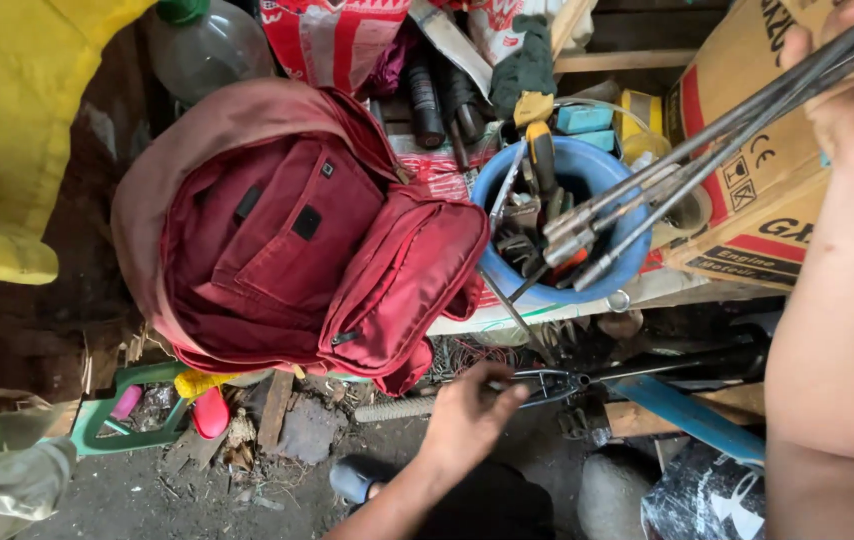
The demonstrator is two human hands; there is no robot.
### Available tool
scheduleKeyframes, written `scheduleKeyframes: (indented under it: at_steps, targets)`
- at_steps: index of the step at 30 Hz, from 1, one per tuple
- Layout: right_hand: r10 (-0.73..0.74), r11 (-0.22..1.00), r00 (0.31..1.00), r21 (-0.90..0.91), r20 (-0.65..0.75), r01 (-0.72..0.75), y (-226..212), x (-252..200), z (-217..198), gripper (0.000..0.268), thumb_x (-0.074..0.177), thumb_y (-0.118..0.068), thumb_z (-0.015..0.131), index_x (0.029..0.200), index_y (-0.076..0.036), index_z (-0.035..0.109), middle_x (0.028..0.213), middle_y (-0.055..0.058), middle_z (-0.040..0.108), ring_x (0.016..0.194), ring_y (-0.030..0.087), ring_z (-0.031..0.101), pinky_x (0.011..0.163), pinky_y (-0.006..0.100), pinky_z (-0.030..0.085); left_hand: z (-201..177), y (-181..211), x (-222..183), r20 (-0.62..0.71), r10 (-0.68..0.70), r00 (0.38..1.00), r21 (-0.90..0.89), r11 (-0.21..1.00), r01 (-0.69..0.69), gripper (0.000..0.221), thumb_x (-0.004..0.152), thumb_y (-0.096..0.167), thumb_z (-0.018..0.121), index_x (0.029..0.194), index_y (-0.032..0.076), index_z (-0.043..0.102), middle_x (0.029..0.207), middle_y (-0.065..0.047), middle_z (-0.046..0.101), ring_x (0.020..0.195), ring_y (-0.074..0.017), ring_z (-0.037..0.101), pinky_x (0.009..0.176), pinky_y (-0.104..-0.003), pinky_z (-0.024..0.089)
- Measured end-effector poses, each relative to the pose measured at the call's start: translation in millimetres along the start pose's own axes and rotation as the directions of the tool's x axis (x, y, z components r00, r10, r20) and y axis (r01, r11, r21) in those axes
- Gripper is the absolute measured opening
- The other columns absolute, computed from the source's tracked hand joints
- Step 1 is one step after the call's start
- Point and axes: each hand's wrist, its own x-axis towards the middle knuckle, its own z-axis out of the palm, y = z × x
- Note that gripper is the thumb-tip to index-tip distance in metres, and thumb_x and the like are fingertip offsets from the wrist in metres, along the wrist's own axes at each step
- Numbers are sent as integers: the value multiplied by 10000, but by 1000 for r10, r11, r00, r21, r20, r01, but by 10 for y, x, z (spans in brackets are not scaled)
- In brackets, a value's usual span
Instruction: The person sits on the ground beside a motorcycle's front wheel and services the brake caliper. They use a long metal rod to press and lever the caliper, remove the old brake pads by hand, fit new pads into the caliper, and reposition the caliper against the brake disc.
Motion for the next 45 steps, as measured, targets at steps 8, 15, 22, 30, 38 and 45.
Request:
scheduleKeyframes:
  at_steps: [8, 15, 22, 30, 38, 45]
  targets:
    - [-44, 978, 998, -201, 40, 51, 153, -1200, 1248, 174, 1160, -272, 758, 1227, -113, 778, 960, -37, 760, 994, 63, 809, 1136, 413, 681, 294, 595, 320, 16, 271, 962, -133, 954, -267, 729, 953, 405, 780, 1515, -28, 611, 1127, -52, 831, 677, -145, 639, 660, -322, 564]
    - [-62, 987, 992, -157, -113, 44, 324, -1377, 1396, 237, 1004, -83, 757, 1218, 16, 779, 1036, 98, 772, 917, 208, 786, 914, 456, 654, 258, 698, 183, 79, 302, 950, -144, 946, -289, 383, 1064, 414, 701, 1077, 35, 755, 704, -18, 620, 598, -156, 527, 612, -342, 501]
    - [21, 987, 998, -160, -59, -30, 433, -1393, 1224, 331, 956, 38, 631, 1275, 76, 713, 1072, 143, 833, 980, 259, 881, 890, 368, 744, 224, 534, 195, -73, 248, 966, -301, 918, -258, 347, 1148, 337, 600, 1109, 12, 714, 708, 16, 576, 585, -115, 493, 546, -316, 427]
    - [-27, 967, 1000, -252, 14, 30, 513, -1264, 1221, 393, 950, 1, 676, 1335, -16, 755, 1220, 176, 851, 1066, 356, 884, 899, 471, 731, -184, 707, 357, -198, 272, 942, -524, 783, -336, 527, 1167, 484, 449, 839, 99, 601, 690, -9, 537, 608, -133, 488, 571, -297, 422]
    - [-67, 929, 986, -352, 153, 118, 930, -635, 687, 198, 1152, 6, 632, 1319, -69, 707, 1165, 95, 823, 1038, 235, 838, 941, 356, 715, -962, 453, -123, -364, 171, 915, -438, 836, -331, 330, 1168, 318, 511, 1077, 56, 690, 729, 55, 494, 608, -88, 431, 519, -287, 336]
    - [-66, 930, 997, -361, 29, 72, 855, -251, 889, 206, 1187, -12, 611, 1359, -58, 714, 1136, 85, 838, 980, 220, 858, 890, 380, 751, -1073, -431, -820, -513, 170, 841, -437, 792, -427, 394, 1184, 218, 435, 847, 69, 575, 714, -55, 551, 623, -153, 464, 571, -320, 417]
